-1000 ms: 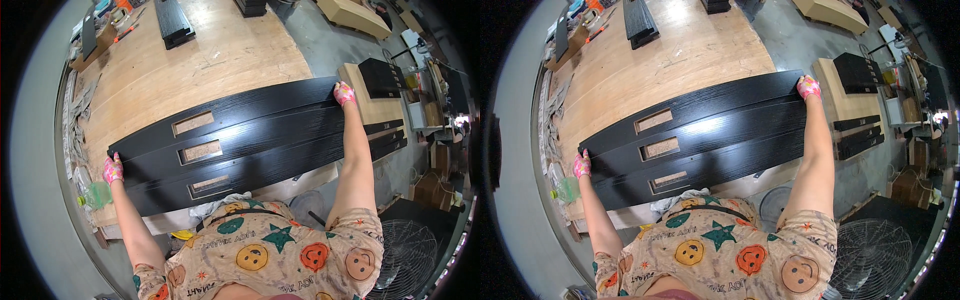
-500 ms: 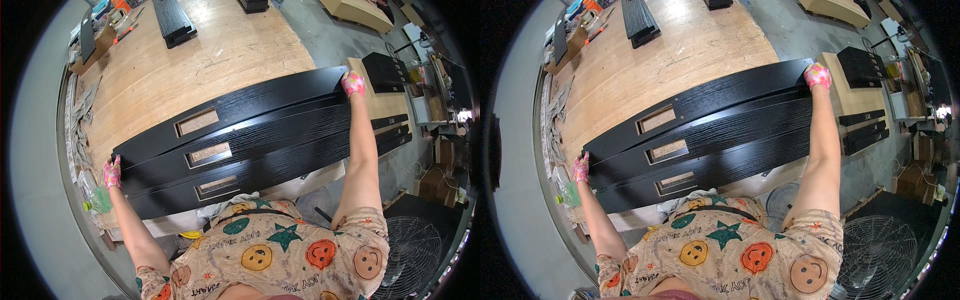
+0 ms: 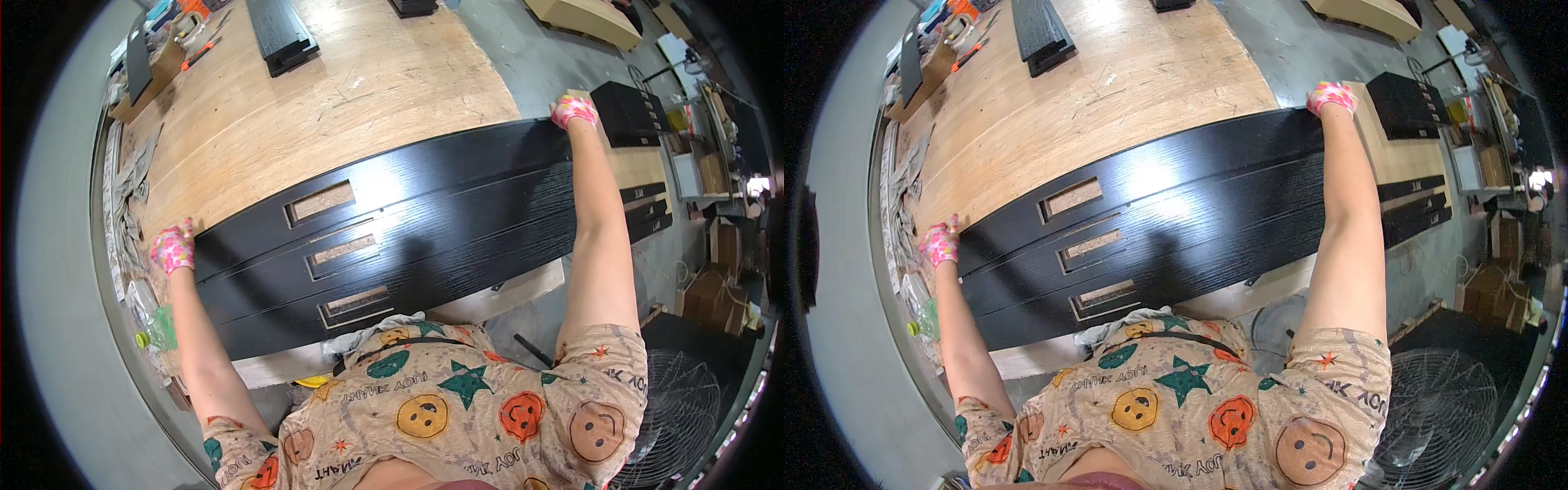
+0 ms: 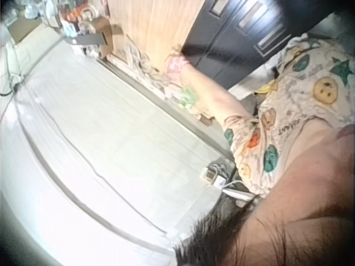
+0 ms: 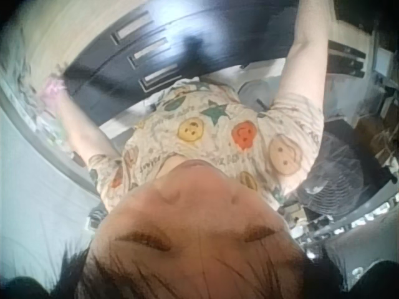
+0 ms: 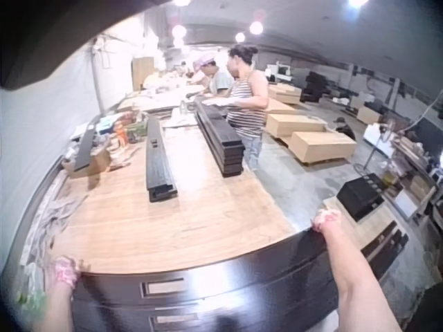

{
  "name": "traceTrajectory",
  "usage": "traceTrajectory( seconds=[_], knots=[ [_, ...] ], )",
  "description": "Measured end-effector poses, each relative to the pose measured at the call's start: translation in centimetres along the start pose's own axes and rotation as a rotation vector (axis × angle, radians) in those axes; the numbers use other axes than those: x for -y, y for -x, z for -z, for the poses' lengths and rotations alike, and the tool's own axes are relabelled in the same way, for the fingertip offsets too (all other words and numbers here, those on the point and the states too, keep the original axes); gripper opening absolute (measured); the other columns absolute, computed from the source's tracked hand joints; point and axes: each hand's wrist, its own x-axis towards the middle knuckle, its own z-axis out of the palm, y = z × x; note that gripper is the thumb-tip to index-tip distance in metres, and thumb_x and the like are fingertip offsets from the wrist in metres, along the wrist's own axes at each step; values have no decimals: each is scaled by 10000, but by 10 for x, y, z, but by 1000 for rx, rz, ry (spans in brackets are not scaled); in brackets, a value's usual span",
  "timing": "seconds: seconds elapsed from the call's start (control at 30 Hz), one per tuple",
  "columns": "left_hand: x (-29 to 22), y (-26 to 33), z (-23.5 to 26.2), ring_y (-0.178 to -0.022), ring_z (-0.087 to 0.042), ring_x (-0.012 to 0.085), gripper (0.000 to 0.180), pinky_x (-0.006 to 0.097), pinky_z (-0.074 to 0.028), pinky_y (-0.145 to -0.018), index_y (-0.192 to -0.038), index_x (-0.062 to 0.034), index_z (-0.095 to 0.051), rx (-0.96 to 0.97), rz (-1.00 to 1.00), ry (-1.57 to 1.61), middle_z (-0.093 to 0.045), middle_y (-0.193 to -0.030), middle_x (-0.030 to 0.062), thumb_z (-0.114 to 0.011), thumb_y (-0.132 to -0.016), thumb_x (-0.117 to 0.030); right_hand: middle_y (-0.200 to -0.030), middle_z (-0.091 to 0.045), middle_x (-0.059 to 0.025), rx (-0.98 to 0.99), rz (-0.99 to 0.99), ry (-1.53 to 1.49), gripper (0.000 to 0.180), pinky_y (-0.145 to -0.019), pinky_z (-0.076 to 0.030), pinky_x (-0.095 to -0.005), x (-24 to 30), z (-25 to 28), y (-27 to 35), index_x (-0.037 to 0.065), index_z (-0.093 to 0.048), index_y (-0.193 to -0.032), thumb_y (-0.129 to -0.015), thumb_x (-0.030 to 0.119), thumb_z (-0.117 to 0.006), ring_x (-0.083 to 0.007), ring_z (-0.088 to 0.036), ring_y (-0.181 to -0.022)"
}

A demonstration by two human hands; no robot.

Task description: Cleaning and applying liquid to black furniture panels using a cloth.

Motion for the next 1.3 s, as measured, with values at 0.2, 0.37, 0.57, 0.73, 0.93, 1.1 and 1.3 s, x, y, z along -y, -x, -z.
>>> traceTrajectory(
  seconds=[0.2, 0.37, 0.57, 0.73, 0.93, 1.1, 1.3],
  knots=[
    [-96, 66, -9, -1214, -502, 334, 481, 438, -369, -1034, -1237, -94, -586, -251, -724, 581, -564, -1269, 178, -551, -909, -444, -920, -688, -143, -92, 525, -405, 377, -713, -529, -410, -32, -39, 123, 60, -667, -915, -904, 403, -510, -316, -664, -800],
    [-158, 105, 13, -1237, -468, 321, 527, 442, -323, -1050, -1287, -96, -538, -201, -891, 560, -541, -1298, 169, -538, -905, -459, -975, -699, -88, 591, 1065, -377, 413, -887, -485, -401, 29, -74, 315, 110, -676, -1088, -937, 423, -453, -271, -662, -887],
    [-182, 116, 22, -1265, -439, 319, 554, 445, -309, -1062, -1333, -117, -502, -170, -860, 469, -500, -1344, 168, -526, -910, -473, -972, -657, -176, 514, 803, -492, 408, -1056, -322, -507, 56, -59, 340, 85, -655, -1030, -959, 414, -424, -342, -612, -991],
    [-155, 115, 1, -1316, -393, 305, 579, 454, -260, -1096, -1364, -117, -468, -323, -756, 476, -460, -1394, 158, -492, -921, -489, -898, -666, -155, -220, 578, -845, 279, -819, -503, -364, -8, -82, 257, 66, -673, -926, -912, 254, -468, -318, -640, -878],
    [-87, 112, -36, -1361, -326, 295, 622, 455, -199, -1121, -1400, -115, -417, -357, -486, 356, -405, -1439, 152, -427, -934, -527, -1252, -557, -224, -471, -124, -596, 469, -998, -406, -427, -87, -123, 128, 81, -534, -1284, -938, 390, -462, -387, -520, -1171],
    [-30, 120, -67, -1389, -267, 311, 592, 491, -173, -1121, -1432, -195, -375, -335, -349, 238, -325, -1497, 106, -411, -939, -522, -1371, -466, -212, -149, -115, -526, 588, -1057, -342, -428, -59, -120, 87, 65, -399, -1394, -949, 448, -409, -404, -438, -1258],
    [-23, 129, -78, -1382, -284, 299, 545, 479, -175, -1129, -1417, -183, -396, -406, -371, 317, -348, -1483, 108, -422, -951, -465, -1391, -446, -210, -181, -87, -493, 625, -1078, -305, -431, -61, -136, 87, 54, -389, -1404, -946, 480, -392, -383, -408, -1290]
  ],
)
